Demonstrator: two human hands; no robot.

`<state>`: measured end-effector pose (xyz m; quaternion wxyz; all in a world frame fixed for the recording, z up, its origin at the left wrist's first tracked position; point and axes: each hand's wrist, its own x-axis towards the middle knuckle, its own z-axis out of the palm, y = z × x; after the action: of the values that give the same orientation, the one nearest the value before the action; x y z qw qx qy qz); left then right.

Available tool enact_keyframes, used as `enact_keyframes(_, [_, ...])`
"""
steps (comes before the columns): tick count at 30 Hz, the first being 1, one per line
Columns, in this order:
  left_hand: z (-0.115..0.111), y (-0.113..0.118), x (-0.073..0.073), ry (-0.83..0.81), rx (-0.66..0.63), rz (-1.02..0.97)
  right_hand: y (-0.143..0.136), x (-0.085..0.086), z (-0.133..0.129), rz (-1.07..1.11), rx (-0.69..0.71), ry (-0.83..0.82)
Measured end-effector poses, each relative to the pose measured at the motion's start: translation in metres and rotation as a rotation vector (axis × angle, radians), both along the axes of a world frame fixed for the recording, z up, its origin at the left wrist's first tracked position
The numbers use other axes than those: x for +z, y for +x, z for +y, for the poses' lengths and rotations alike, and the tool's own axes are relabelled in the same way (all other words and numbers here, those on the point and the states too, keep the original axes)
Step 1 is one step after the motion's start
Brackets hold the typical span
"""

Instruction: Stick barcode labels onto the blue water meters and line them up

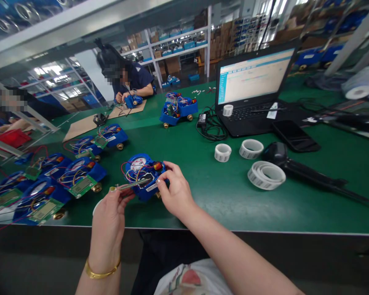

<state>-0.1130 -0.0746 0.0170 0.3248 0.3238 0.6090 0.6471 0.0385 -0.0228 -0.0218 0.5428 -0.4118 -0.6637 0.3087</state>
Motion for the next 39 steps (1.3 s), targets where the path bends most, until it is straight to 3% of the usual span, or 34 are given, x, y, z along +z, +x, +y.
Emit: enact_keyframes(39, [-0.005,0.000,-0.010,0.010,-0.037,-0.002,-0.006,-0.002,-0.004,0.002,-0.073,0.031])
